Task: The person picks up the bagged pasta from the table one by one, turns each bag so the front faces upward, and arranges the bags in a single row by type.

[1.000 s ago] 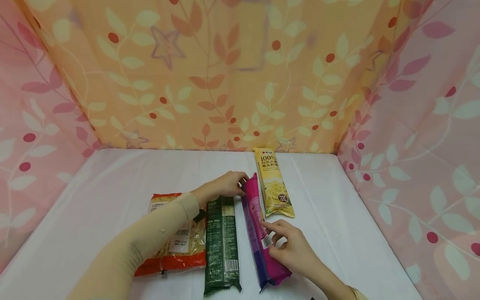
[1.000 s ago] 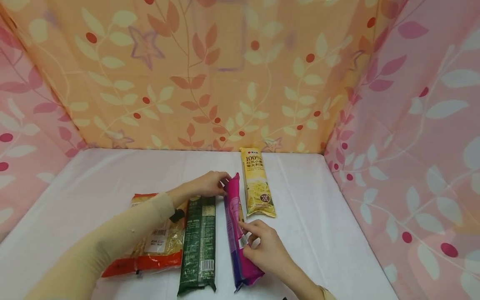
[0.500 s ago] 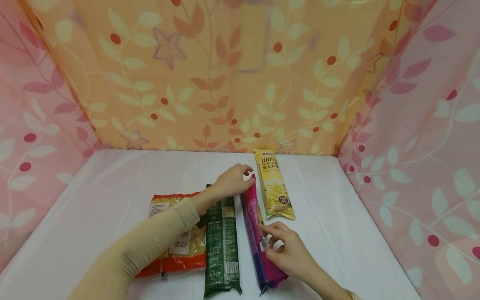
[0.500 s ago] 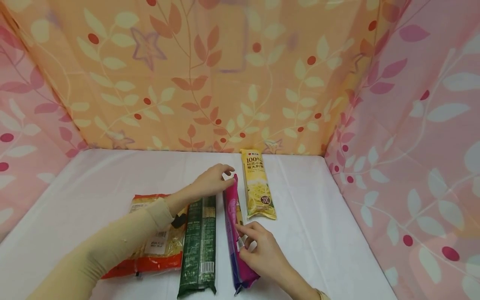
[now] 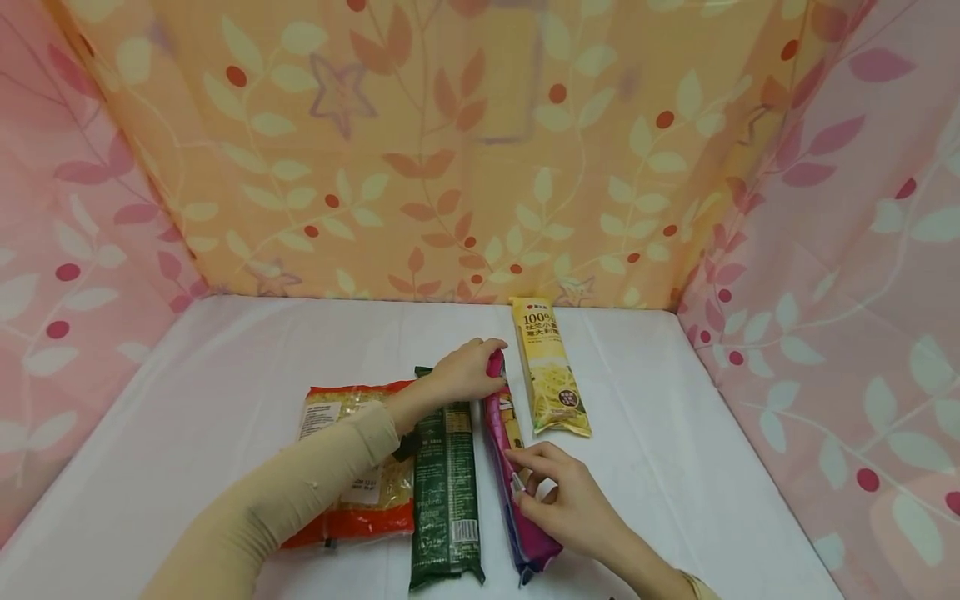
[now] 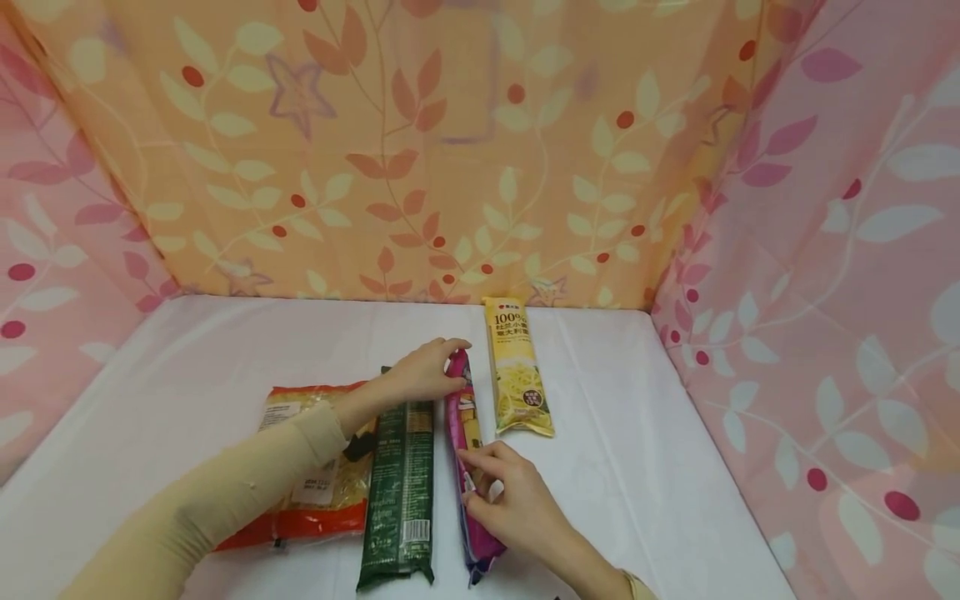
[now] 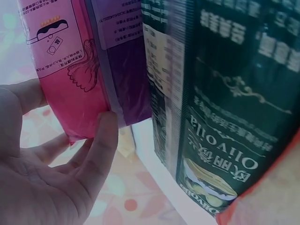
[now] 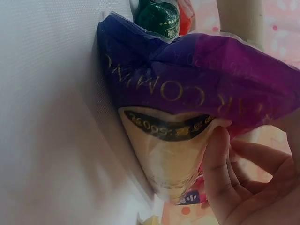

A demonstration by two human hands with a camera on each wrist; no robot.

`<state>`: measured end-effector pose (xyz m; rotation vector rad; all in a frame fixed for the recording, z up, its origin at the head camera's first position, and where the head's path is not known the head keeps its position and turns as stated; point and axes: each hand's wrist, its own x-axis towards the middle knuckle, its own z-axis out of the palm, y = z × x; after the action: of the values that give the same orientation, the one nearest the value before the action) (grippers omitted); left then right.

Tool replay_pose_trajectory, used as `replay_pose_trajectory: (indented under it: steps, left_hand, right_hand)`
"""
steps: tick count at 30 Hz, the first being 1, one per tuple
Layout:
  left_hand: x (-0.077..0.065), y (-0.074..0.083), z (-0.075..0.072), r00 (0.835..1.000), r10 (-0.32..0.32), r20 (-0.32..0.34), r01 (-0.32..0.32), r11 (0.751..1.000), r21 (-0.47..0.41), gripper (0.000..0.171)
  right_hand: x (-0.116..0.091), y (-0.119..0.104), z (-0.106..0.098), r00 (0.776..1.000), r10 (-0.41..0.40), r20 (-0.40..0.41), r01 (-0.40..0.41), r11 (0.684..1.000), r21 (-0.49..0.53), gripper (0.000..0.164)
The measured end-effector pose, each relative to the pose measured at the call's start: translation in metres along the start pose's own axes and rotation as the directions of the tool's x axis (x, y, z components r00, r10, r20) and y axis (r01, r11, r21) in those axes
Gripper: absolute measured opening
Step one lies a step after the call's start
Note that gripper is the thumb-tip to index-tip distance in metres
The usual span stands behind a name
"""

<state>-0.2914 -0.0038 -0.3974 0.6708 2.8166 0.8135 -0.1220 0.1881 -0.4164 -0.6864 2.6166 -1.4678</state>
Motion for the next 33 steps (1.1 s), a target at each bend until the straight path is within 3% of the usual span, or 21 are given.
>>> replay_pose_trajectory:
  steps: [3,9,14,19,23,29,33]
  left_hand:
    - [-0.002,-0.003,-0.003,1.0,0.024,0.007,-0.024,0.999,-0.028,0.064]
    - [-0.007,-0.006,-0.004,0.999,0.04,0.005,-0.039,0.998,-0.05,0.065]
    - [-0.01,-0.006,-0.007,0.999,0.047,0.013,-0.045,0.995,-0.087,0.066]
    - [-0.01,-0.009,-0.009,0.999,0.033,0.025,-0.03,0.992,-0.121,0.066]
    - [-0.011,-0.014,-0.009,0.999,0.022,0.033,-0.017,0.992,-0.122,0.066]
    - [-0.013,-0.02,-0.01,0.999,0.022,0.026,-0.019,0.991,-0.135,0.065]
    - [-0.014,-0.022,-0.01,1.0,0.011,0.011,-0.009,0.984,-0.179,0.064]
  right_hand:
    - [-0.002,0.004,-0.001,1.0,0.005,-0.017,-0.004,0.999,0.033,0.043]
    - [-0.011,0.019,-0.004,0.993,0.107,-0.051,-0.099,0.985,0.139,0.039]
    - [-0.016,0.03,-0.007,0.985,0.17,-0.002,-0.166,0.961,0.221,0.048]
    - [-0.019,0.035,-0.004,0.945,0.301,0.131,-0.327,0.89,0.317,0.061]
    - [-0.017,0.034,0.003,0.914,0.365,0.177,-0.404,0.854,0.327,0.067]
    - [-0.013,0.033,0.008,0.895,0.406,0.186,-0.446,0.83,0.335,0.073]
    - [-0.011,0.032,0.01,0.913,0.371,0.166,-0.407,0.84,0.359,0.071]
